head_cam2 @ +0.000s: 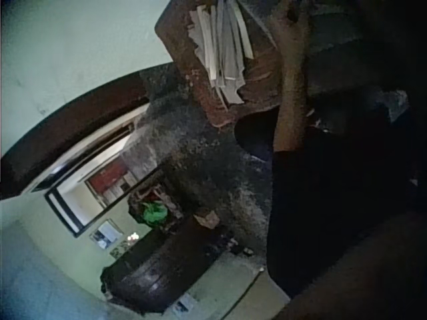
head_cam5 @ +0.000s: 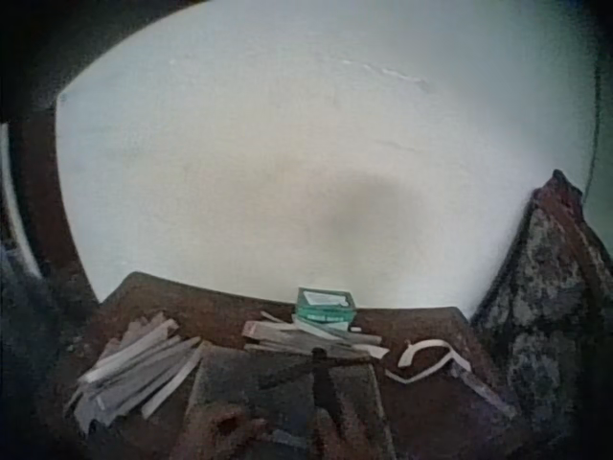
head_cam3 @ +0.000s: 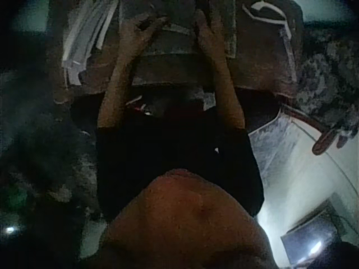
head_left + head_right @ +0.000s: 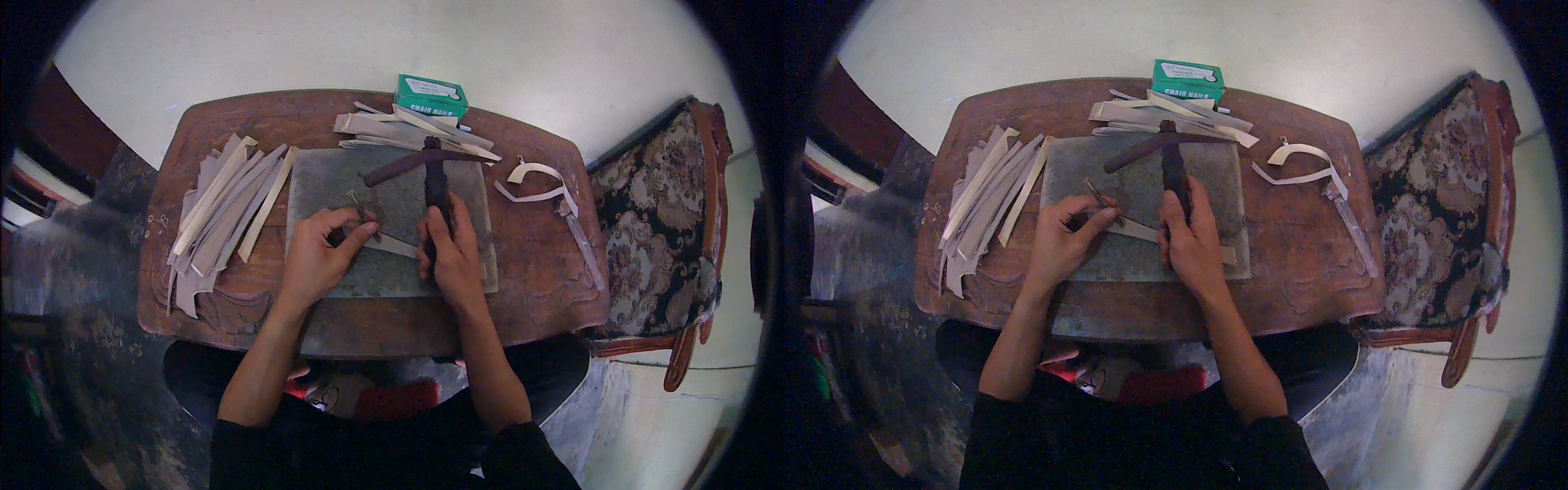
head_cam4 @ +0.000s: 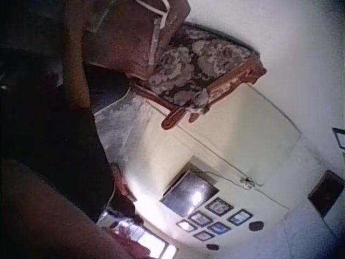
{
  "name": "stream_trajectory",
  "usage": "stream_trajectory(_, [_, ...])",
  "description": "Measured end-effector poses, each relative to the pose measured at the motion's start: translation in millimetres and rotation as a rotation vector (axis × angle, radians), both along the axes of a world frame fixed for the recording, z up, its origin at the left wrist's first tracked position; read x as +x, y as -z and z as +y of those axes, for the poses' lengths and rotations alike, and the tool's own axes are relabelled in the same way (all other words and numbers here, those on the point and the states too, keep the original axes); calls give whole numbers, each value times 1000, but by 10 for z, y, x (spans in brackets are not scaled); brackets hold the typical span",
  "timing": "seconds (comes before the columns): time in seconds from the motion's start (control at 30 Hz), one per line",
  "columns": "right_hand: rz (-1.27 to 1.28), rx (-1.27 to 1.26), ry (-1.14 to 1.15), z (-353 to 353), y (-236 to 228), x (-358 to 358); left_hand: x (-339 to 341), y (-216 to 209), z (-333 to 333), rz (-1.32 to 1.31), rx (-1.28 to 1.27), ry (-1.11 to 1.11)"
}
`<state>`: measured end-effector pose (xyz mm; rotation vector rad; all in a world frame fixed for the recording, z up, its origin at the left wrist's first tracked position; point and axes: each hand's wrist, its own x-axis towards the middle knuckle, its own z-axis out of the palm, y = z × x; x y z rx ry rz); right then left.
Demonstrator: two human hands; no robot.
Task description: The person repeatedly hammers small nails into thin wooden strips placed on a gray work mat. They pick up nails, position them on the wood, and strike them with a hammer, occasionally adjusting the wood pieces.
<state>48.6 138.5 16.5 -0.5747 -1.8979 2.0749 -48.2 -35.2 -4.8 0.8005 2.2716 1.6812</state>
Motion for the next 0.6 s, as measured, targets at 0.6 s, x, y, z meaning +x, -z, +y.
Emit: stream_trajectory(0.6, [27, -43, -3, -7, 24, -19, 17, -76, -4, 43, -165, 0])
